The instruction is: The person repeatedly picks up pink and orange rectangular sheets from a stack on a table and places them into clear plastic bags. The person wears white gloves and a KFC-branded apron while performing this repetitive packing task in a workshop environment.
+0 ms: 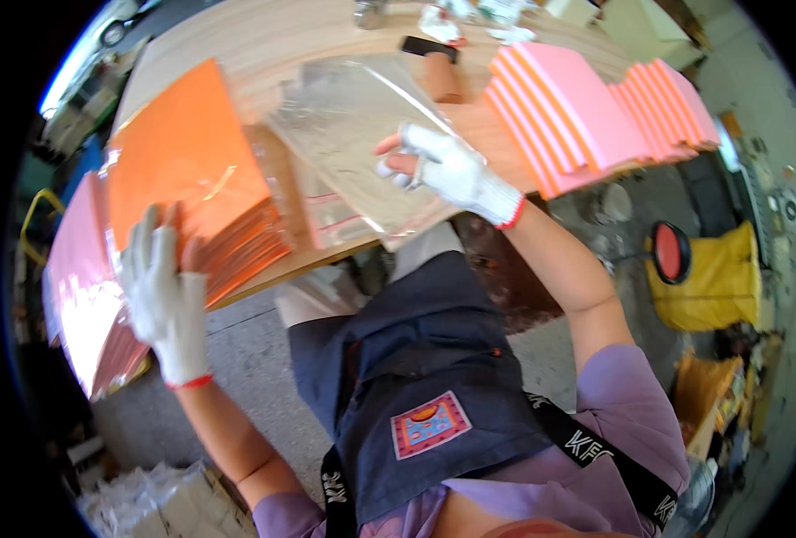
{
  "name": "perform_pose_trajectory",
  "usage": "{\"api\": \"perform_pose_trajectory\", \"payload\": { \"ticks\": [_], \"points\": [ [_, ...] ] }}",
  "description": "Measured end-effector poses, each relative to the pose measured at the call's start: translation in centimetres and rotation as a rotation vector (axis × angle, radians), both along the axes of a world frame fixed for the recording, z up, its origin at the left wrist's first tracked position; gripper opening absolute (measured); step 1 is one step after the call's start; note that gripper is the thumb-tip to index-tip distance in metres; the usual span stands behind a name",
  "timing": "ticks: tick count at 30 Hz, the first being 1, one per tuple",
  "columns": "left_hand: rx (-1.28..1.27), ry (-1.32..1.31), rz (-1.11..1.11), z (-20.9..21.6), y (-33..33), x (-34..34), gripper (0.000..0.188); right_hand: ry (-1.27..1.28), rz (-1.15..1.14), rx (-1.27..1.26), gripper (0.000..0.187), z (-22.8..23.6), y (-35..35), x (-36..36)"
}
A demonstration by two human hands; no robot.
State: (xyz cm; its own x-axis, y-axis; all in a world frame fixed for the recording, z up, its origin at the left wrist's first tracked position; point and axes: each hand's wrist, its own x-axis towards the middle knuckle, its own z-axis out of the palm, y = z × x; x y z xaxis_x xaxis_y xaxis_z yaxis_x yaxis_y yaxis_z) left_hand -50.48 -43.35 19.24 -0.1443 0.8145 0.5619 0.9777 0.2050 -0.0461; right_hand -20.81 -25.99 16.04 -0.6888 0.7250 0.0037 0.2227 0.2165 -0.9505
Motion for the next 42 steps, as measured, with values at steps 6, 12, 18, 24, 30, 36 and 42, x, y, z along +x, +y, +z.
{"api": "perform_pose_trajectory", "payload": {
  "ticks": [6,12,18,24,30,36,42],
  "points": [
    [-0.007,0.074,0.004,-0.8,0.4,-0.9,0.032,-0.634,-0.706,0.837,0.026,5.8,1.2,17.7],
    [0.580,-0.388,-0.214,-4.9,-2.3,1.5,0.039,-1.195,-0.664,0.774,0.050,5.6,2.5,25.7],
    [0.364,-0.658,-0.688,-9.9,-3.4,9.6,0.031,-1.147,-0.641,0.762,0.051,4.1,2.3,27.0],
    [0.069,-0.846,-0.800,-12.2,-4.8,13.9,0.028,-1.079,-0.601,0.763,0.047,4.8,3.1,27.4],
    [-0.041,-0.911,-0.814,-12.7,-5.1,14.6,0.021,-1.149,-0.608,0.716,0.044,4.8,3.3,28.6],
    [-0.016,-0.896,-0.781,-13.0,-4.8,14.0,0.022,-1.149,-0.603,0.693,0.043,5.7,3.0,26.9],
    [-0.023,-0.914,-0.783,-13.1,-5.0,14.2,0.019,-1.171,-0.569,0.682,0.041,5.8,3.5,27.7]
  ]
}}
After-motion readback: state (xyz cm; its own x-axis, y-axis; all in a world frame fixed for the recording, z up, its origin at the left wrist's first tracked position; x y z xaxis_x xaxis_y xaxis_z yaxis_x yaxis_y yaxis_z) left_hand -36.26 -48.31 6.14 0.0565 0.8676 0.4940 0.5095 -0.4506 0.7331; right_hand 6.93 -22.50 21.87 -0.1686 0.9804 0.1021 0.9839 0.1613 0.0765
